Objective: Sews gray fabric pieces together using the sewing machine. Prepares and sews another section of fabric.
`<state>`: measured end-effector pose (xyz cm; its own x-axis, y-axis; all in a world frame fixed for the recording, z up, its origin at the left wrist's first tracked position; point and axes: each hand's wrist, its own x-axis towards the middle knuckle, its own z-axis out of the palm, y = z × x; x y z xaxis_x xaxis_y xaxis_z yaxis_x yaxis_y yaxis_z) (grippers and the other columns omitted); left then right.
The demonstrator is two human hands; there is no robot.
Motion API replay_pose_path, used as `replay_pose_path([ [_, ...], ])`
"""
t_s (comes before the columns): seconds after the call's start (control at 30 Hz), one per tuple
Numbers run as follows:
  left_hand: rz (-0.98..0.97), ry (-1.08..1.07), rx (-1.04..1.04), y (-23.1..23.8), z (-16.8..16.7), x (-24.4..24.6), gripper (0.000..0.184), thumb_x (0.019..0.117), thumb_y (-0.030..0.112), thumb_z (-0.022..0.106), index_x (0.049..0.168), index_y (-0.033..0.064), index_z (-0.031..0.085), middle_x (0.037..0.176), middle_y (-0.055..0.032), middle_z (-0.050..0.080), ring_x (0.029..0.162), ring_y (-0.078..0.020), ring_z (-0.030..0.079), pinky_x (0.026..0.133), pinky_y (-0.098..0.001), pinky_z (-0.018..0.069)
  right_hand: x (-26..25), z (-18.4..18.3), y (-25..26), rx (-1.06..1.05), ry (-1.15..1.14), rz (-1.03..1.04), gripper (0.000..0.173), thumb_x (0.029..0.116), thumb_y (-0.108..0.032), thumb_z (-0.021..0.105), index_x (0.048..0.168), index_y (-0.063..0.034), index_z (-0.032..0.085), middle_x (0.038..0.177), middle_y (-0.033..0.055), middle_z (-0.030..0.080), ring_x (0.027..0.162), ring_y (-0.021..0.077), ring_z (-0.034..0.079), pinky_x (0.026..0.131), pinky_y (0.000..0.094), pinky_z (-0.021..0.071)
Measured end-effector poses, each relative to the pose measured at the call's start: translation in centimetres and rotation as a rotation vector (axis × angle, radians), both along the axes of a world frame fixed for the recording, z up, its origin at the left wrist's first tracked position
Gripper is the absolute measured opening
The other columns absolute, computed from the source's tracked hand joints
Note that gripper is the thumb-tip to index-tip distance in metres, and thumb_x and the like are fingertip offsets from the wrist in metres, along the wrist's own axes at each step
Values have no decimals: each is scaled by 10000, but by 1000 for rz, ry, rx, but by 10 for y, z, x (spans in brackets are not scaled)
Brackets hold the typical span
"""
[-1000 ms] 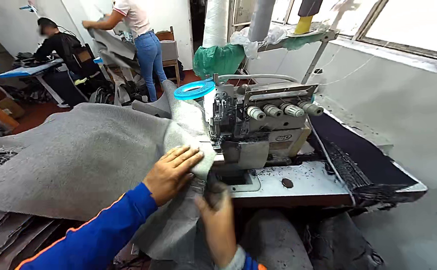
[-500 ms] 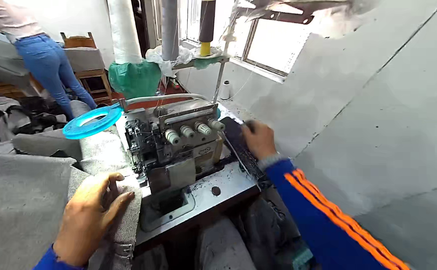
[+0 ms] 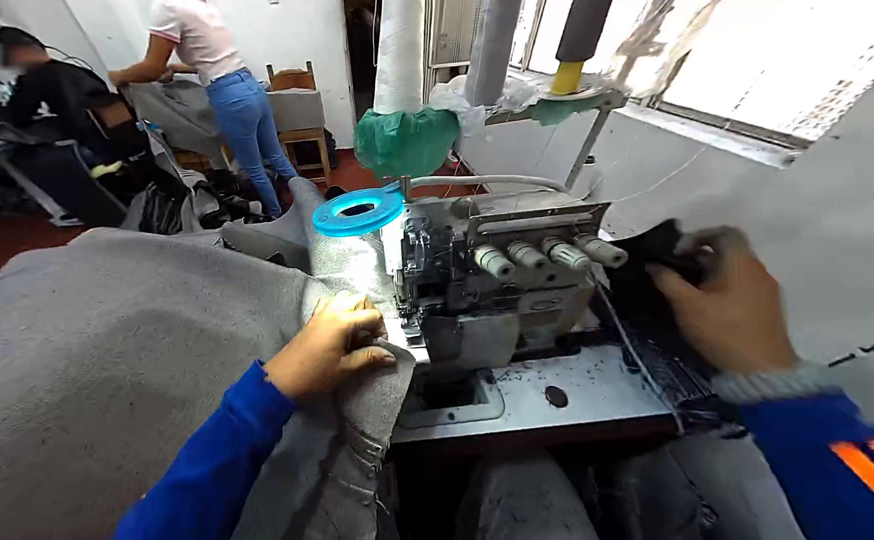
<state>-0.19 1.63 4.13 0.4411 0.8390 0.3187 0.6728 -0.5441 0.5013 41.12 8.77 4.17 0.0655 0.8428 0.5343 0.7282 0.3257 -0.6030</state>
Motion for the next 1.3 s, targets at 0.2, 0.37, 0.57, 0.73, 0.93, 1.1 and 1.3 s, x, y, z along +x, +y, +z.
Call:
replay_pose_path([
  [0.2,-95,-276,88,-16,12,3,48,877,139,739,895,98,756,766,76,721,665,44,642,628,-132,543,-112,-23,-125,-43,205,278,379,921,-109,651,1267,46,651,938,110,744,795,161,715,714,376,600],
  [0.37,-31,-309,238,-42,14,20,133,929,260,724,890,141,768,897,77,716,820,29,656,727,-134,553,-203,-39,-121,-32,466,491,284,996,-38,521,1203,99,660,975,150,748,861,160,731,775,310,599],
  [0.57,104,-466,130,-48,10,13,82,831,80,787,859,82,709,838,27,741,723,-30,691,647,-190,582,-236,-28,-124,-134,868,689,227,970,42,513,1179,127,543,959,57,713,896,21,683,834,206,569],
  [0.73,151,-413,93,-42,16,18,117,825,57,792,895,94,707,750,48,711,632,-10,645,581,-169,539,-236,-46,-128,-121,861,664,236,994,-172,575,979,53,645,830,-25,663,775,-39,618,720,170,528],
  [0.93,222,-152,365,-15,-23,29,151,888,190,742,1031,150,771,952,67,747,936,-78,670,885,-336,524,-237,-91,-160,-630,599,694,181,931,-129,663,851,31,686,693,49,625,665,77,604,652,306,504],
  [1.1,417,230,762,-38,-29,55,174,959,219,663,855,129,768,785,-41,730,849,-248,710,896,-468,509,-216,-95,-170,-693,705,801,192,983,-35,583,857,61,691,728,16,651,730,-34,598,729,200,496],
  [1.3,480,326,537,-55,-18,79,323,1010,258,542,1085,52,780,1069,-106,783,1017,-287,755,906,-436,587,-196,-87,-154,-614,815,878,225,1025,-40,507,945,55,694,826,-19,702,845,-56,646,843,199,531],
])
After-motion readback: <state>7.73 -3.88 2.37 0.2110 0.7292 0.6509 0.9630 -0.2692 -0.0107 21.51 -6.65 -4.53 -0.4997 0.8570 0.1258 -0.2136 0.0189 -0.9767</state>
